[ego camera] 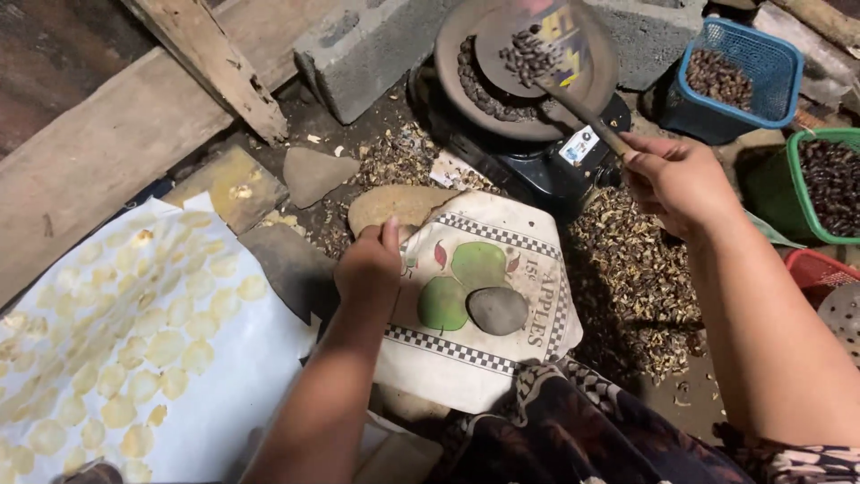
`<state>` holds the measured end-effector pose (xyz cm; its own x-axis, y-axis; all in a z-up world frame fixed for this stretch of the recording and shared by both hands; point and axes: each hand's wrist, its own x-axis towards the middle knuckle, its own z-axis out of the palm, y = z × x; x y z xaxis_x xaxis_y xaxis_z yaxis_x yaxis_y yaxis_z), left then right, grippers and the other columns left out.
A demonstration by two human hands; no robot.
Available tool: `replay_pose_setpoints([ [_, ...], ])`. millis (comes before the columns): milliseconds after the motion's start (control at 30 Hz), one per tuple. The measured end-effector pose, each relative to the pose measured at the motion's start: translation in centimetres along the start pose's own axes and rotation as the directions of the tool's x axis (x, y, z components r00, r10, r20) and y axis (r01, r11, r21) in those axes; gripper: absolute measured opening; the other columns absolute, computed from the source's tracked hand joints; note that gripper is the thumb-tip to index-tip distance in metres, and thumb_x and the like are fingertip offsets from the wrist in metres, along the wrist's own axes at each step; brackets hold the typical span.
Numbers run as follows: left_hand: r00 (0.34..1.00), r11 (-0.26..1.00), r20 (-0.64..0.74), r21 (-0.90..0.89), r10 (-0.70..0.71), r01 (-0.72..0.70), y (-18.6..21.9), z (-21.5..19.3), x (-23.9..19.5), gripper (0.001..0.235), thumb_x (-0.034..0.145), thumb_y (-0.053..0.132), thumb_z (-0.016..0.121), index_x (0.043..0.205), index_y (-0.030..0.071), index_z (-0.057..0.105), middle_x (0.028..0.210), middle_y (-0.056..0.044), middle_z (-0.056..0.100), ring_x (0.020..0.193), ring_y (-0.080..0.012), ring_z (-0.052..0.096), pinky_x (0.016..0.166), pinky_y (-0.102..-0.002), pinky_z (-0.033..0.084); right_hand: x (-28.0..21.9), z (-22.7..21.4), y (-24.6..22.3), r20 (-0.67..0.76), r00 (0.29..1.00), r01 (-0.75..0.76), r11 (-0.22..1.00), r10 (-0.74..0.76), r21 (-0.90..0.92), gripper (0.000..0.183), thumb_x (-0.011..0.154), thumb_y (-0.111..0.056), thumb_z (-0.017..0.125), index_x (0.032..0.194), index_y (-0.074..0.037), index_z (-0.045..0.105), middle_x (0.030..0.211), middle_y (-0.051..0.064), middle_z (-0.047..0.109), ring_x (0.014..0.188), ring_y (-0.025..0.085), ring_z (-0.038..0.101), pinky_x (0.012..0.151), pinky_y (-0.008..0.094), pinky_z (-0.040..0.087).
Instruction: The person scoops roasted nuts from a pan on a stove using a slotted spoon and places them on a flat stone. They then use a smaller stone to crush the nuts on the flat surface. The crushed nuts are gathered and placed onto a white sheet on the floor.
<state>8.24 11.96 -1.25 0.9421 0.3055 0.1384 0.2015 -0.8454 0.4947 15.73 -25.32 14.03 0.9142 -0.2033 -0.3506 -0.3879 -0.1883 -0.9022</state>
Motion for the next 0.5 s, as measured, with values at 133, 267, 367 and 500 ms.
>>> replay_pose_setpoints([
  [133,0.777,0.934,0.523,0.132,-0.351,0.333,3.9,-5.8,2.3,0.085,0.100,0.073,0.026,0.112,0.001,0.069,0.110,-0.028,0.071,0.106,-0.0493,0.067,0.088,-0.058,0.051,-0.3,-0.1,-0.7,-0.001,0.998,-0.070,0.995,0.070,-0.067,0.033,0.103,-0.010,0.053,0.129,-0.019,0.073,0.072,0.002,0.056,0.049,0.007,0.037,0.043,0.023,0.027],
  [267,0.614,0.387,0.769,-0.519,-0.178,0.762,4.0,-6.7,2.9,0.025,0.101,0.030,0.062,0.109,0.007,0.069,0.079,-0.008,0.066,0.058,-0.0173,0.054,0.050,-0.029,0.041,1.3,-1.5,0.5,0.062,0.996,-0.050,0.993,0.057,-0.105,0.029,0.103,-0.011,0.057,0.128,-0.016,0.071,0.065,-0.001,0.044,0.052,0.010,0.033,0.046,0.026,0.023],
  [367,0.840,0.461,0.522,-0.716,-0.144,0.524,3.0,-5.9,2.7,0.036,0.089,-0.005,0.065,0.124,0.005,0.066,0.130,-0.016,0.073,0.094,-0.0231,0.075,0.071,-0.027,0.070,0.9,-2.7,-1.5,0.036,0.993,-0.089,0.921,0.110,-0.379,0.037,0.104,-0.011,0.059,0.140,-0.018,0.067,0.081,0.009,0.062,0.053,0.015,0.043,0.039,0.026,0.023],
  [500,0.929,0.489,0.351,-0.794,-0.117,0.362,0.8,-3.7,2.5,0.035,0.088,-0.002,0.055,0.117,0.006,0.072,0.090,-0.011,0.077,0.060,-0.0109,0.061,0.045,-0.021,0.047,4.5,-2.9,-3.5,0.020,0.983,-0.084,0.537,0.185,-0.840,0.031,0.111,-0.030,0.059,0.140,-0.025,0.069,0.099,0.014,0.080,0.062,0.027,0.049,0.061,0.040,0.040],
])
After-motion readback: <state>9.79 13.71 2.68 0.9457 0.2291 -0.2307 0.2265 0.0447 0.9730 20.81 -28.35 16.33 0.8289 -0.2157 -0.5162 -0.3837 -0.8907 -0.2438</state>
